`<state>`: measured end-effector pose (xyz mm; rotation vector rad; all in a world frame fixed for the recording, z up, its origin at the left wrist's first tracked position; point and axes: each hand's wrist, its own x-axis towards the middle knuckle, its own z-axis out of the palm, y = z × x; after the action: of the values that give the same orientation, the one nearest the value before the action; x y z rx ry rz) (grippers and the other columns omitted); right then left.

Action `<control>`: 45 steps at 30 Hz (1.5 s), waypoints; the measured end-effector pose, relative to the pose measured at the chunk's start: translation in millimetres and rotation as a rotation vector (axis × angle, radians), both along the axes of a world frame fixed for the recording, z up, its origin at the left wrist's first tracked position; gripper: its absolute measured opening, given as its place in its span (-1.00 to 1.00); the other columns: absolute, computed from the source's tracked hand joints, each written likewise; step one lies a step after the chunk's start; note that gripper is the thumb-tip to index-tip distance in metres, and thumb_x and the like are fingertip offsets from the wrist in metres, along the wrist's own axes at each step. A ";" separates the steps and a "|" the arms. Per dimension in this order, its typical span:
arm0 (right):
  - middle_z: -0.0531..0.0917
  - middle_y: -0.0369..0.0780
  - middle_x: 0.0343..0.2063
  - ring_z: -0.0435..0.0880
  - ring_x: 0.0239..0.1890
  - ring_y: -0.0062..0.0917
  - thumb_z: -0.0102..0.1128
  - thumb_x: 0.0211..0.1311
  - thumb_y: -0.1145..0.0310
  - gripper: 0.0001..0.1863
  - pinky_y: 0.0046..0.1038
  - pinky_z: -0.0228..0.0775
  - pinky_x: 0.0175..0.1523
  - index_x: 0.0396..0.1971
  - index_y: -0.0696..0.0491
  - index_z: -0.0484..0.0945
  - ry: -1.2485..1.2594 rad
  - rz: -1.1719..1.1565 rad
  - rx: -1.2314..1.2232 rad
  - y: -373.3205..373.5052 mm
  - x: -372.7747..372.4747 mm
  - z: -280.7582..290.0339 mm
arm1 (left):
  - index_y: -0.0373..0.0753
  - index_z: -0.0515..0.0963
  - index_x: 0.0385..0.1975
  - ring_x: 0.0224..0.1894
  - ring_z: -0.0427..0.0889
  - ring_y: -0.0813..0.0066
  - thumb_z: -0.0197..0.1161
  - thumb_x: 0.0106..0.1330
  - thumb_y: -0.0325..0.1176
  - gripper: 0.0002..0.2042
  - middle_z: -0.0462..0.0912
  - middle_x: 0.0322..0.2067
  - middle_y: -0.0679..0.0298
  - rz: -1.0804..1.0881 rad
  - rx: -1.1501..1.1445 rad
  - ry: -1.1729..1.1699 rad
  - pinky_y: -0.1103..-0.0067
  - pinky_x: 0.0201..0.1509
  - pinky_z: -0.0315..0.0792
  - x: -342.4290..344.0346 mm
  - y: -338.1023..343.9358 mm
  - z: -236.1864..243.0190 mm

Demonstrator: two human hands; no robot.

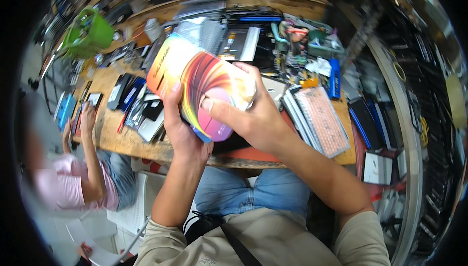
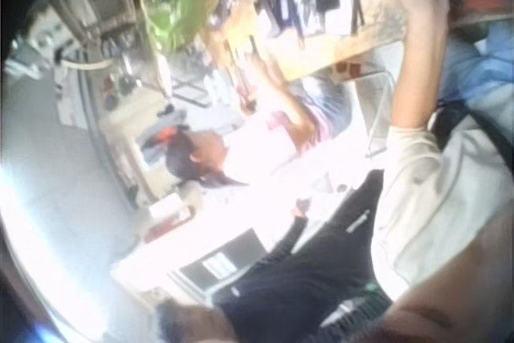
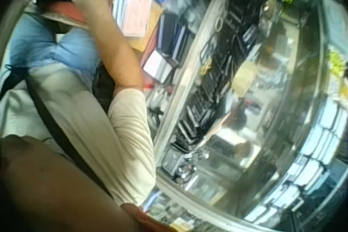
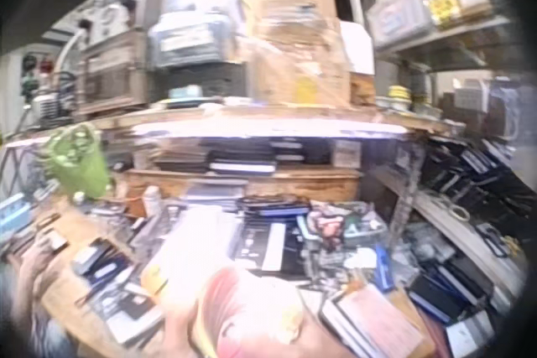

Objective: The person disassembles a smartphone, removes the back cover, and manipulates internal components. They then handle several packaged phone screen protectors, opening boxes and placing them on the workbench.

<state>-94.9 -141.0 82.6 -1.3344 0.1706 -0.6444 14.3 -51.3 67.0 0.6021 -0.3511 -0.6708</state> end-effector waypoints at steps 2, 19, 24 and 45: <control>0.46 0.06 0.30 0.50 0.35 -0.25 0.61 0.17 0.00 0.22 -0.26 0.30 0.48 0.54 0.31 -0.04 0.248 -0.048 -0.157 5.0 5.7 -7.1 | -0.39 0.49 0.27 0.19 0.69 0.22 0.09 0.54 -0.06 -0.48 0.68 0.17 0.03 0.093 0.024 0.056 0.31 0.33 0.54 8.1 29.1 -14.2; 0.55 0.13 0.22 0.60 0.23 -0.01 0.59 -0.23 0.06 0.30 -0.23 0.47 0.32 0.54 0.25 0.10 0.767 0.567 -1.294 -70.2 75.0 47.0 | -0.08 -0.36 0.61 0.45 0.34 0.29 0.30 0.53 -0.24 -0.06 0.23 0.46 0.08 0.238 0.129 0.322 0.31 0.54 0.27 -26.1 1.3 -31.1; 0.54 0.13 0.20 0.59 0.20 0.05 0.61 -0.29 0.13 0.33 -0.16 0.48 0.29 0.58 0.13 0.08 0.628 0.647 -1.319 -66.8 61.8 42.2 | -0.09 -0.14 0.56 0.48 0.29 0.33 0.23 0.58 -0.33 -0.26 0.19 0.48 0.11 0.194 0.077 0.240 0.33 0.56 0.21 -54.7 18.6 -44.4; 0.63 -0.04 0.06 0.61 0.16 -0.12 0.64 -0.01 -0.02 -0.04 -0.20 0.45 0.30 0.40 0.06 0.49 0.454 0.435 -1.374 -97.6 70.7 34.2 | -0.40 0.22 0.40 0.35 0.49 0.16 0.26 0.50 -0.44 -0.45 0.44 0.25 0.00 -0.177 0.262 0.208 0.24 0.49 0.44 6.2 85.6 -49.4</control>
<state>-24.2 -238.6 116.8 -2.7299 -0.2646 0.0228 20.5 34.3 17.6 0.7481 -0.1228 -0.9504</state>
